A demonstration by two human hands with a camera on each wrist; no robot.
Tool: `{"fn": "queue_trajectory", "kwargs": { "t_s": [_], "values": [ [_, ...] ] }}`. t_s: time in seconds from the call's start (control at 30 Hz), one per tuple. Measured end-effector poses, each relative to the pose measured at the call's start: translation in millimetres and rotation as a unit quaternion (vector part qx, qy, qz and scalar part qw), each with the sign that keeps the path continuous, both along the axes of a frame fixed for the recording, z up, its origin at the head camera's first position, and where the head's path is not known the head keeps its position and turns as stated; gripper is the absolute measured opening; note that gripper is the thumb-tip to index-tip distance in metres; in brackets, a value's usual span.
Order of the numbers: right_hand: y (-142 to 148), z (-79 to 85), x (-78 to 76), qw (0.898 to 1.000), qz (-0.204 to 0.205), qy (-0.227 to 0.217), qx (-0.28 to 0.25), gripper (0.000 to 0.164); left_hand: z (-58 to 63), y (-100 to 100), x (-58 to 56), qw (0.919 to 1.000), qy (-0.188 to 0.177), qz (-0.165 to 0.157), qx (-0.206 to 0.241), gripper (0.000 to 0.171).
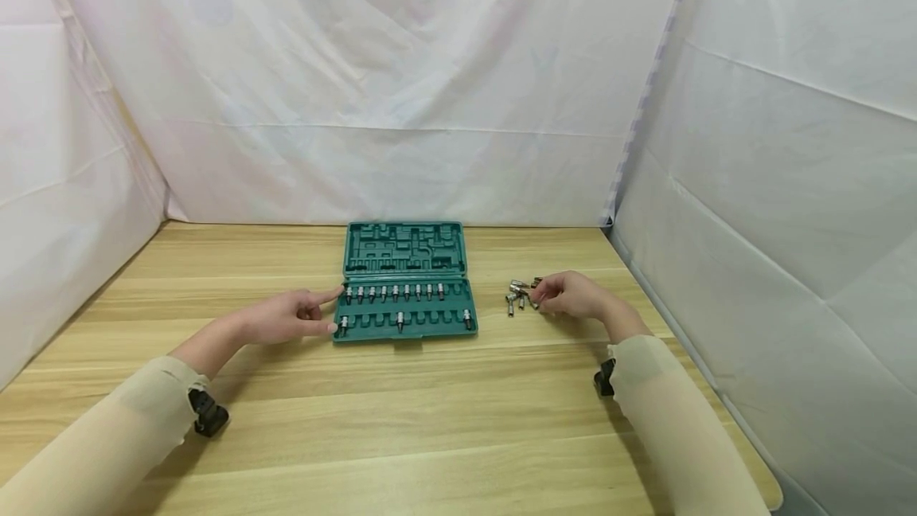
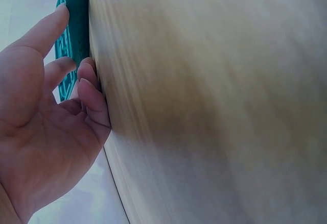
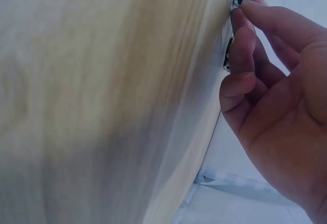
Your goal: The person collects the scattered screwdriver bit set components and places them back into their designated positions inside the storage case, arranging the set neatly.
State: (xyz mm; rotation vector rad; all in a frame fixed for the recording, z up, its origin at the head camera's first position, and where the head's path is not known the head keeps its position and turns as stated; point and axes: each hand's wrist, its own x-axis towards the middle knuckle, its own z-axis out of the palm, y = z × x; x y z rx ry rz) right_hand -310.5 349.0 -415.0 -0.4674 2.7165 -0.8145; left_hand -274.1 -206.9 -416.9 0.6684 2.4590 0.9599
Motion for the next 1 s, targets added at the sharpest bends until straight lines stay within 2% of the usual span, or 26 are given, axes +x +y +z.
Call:
{"fn": "queue_trajectory", "kwargs": {
  "t_s": [0.37, 0.67, 0.77, 1.0],
  "values": [
    [-7.8, -0.4, 0.3, 1.000, 0.001, 0.004, 0.016, 0.022, -1.9, -1.1, -0.4, 1.0000, 0.003, -0.002, -0.007, 0.085],
    [-6.4, -1.9, 2.1, 0.999, -0.004, 0.034, 0.035, 0.014, -2.7, -1.7, -1.4, 0.9998, 0.005, 0.008, -0.017, 0.085],
    [-7.0, -3.0, 3.4, 0.999, -0.014, 0.041, 0.010, 0.015, -2.4, -1.6, -1.4, 0.9998, 0.004, 0.008, -0.015, 0.085],
    [-18.6, 2.8, 1.5, 0.994, -0.035, 0.047, -0.087, 0.021, -1.9, -0.9, -1.7, 0.9999, 0.004, 0.007, -0.014, 0.085]
  ]
}}
